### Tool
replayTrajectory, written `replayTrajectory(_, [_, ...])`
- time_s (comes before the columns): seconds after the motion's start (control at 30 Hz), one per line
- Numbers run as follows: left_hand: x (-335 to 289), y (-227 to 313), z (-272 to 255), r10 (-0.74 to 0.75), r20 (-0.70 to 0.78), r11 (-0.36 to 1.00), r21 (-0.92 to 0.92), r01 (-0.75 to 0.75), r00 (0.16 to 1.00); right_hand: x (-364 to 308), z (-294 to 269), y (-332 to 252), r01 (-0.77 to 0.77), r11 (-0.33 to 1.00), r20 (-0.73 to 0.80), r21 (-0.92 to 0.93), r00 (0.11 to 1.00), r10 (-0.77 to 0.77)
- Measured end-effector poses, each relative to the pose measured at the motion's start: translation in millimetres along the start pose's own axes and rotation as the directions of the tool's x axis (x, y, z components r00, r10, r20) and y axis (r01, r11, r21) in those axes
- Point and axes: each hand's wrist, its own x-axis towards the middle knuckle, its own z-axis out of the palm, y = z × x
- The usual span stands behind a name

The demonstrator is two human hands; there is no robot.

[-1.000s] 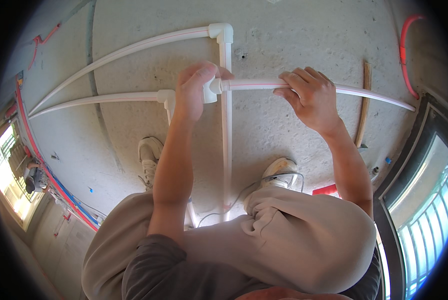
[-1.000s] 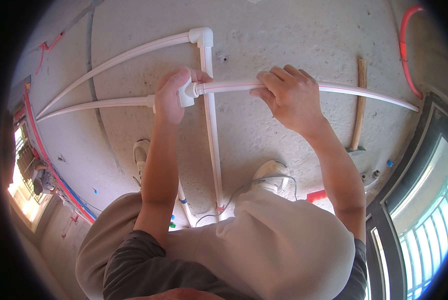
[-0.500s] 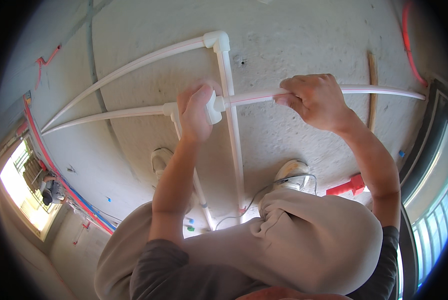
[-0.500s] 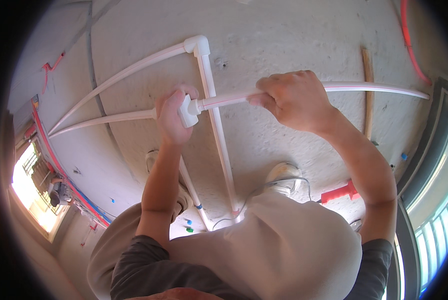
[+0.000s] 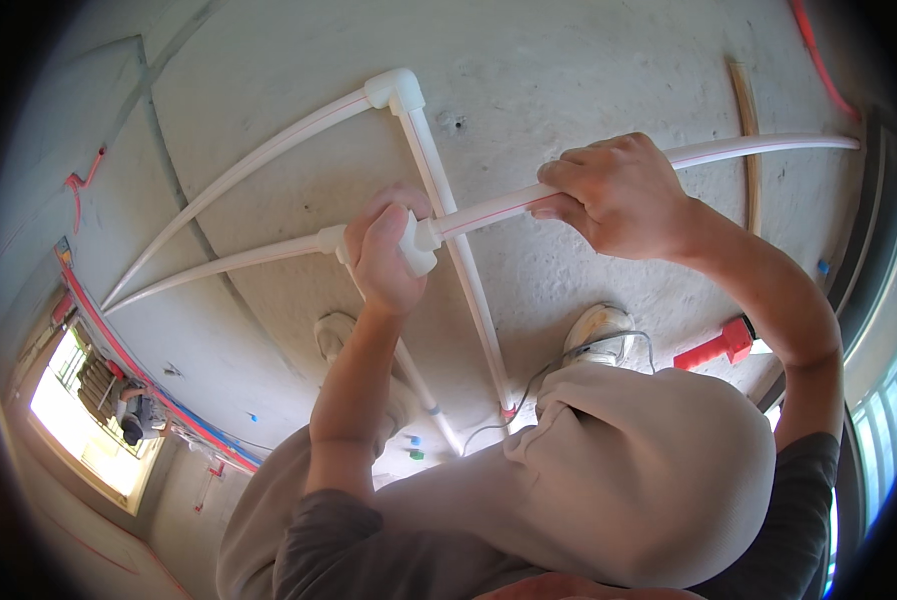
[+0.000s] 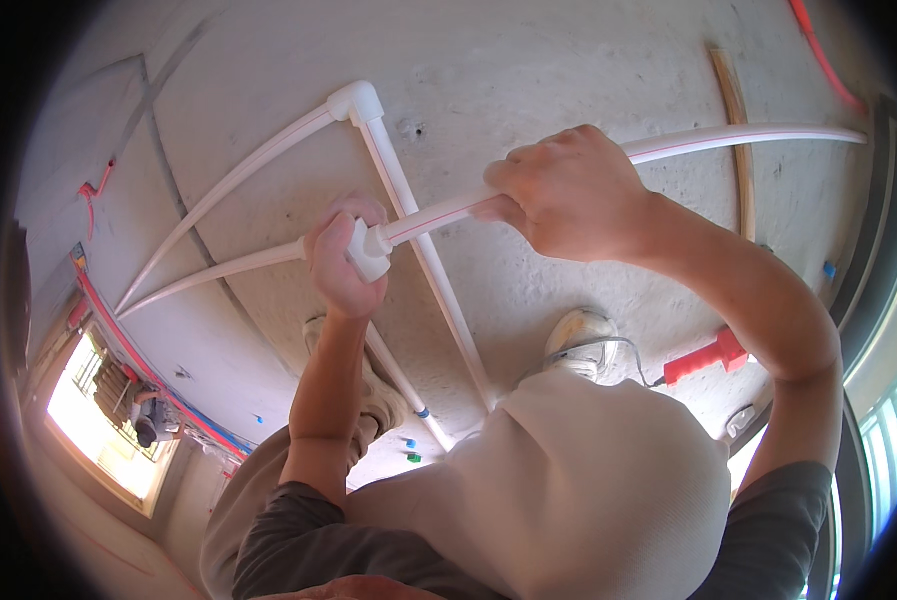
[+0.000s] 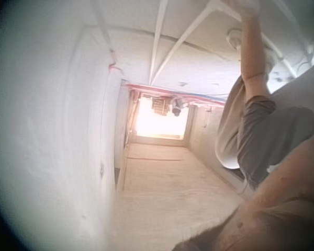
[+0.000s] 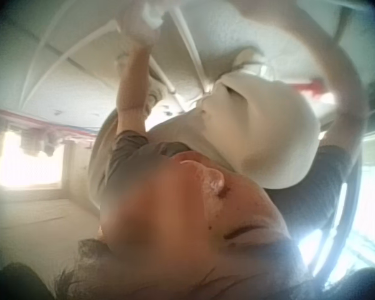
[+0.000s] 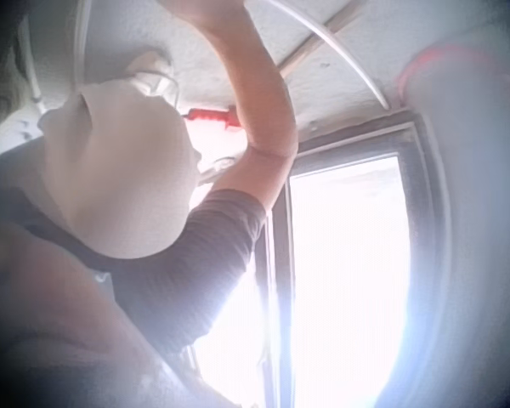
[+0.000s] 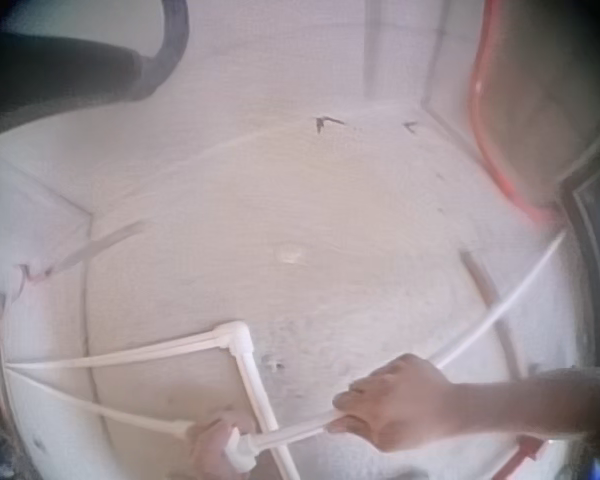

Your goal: The person connects white PVC pipes using elbow joints and a pipe cutter. They measure and cut the pipes, then attach them to the existing framework on the floor.

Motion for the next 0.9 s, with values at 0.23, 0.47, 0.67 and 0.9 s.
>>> replayTrajectory(0.23, [-4.8,-8.0,8.0,0.259,0.025,0.959,0.109,-0.261,0.965,-2.1,1.6,-0.9,0.013,0.999,0.009,0.034,1.000,-0.013])
replayTrajectory(0.47, [-8.2,-4.5,12.9,0.164,-0.027,0.986,0.040,-0.163,0.986,-3.3,1.8,-1.3,0.022,0.999,0.015,0.046,1.000,-0.023])
replayTrajectory(0.67, [-7.3,-3.3,13.7,0.092,-0.039,0.996,-0.003,-0.093,0.995,-3.1,2.7,-1.1,0.017,0.998,0.013,0.061,1.000,-0.018])
replayTrajectory(0.9, [-9.0,-7.2,13.9,0.200,-0.005,0.978,0.059,-0.199,0.980,-1.1,3.3,-1.4,0.008,0.998,0.035,0.058,0.999,-0.010])
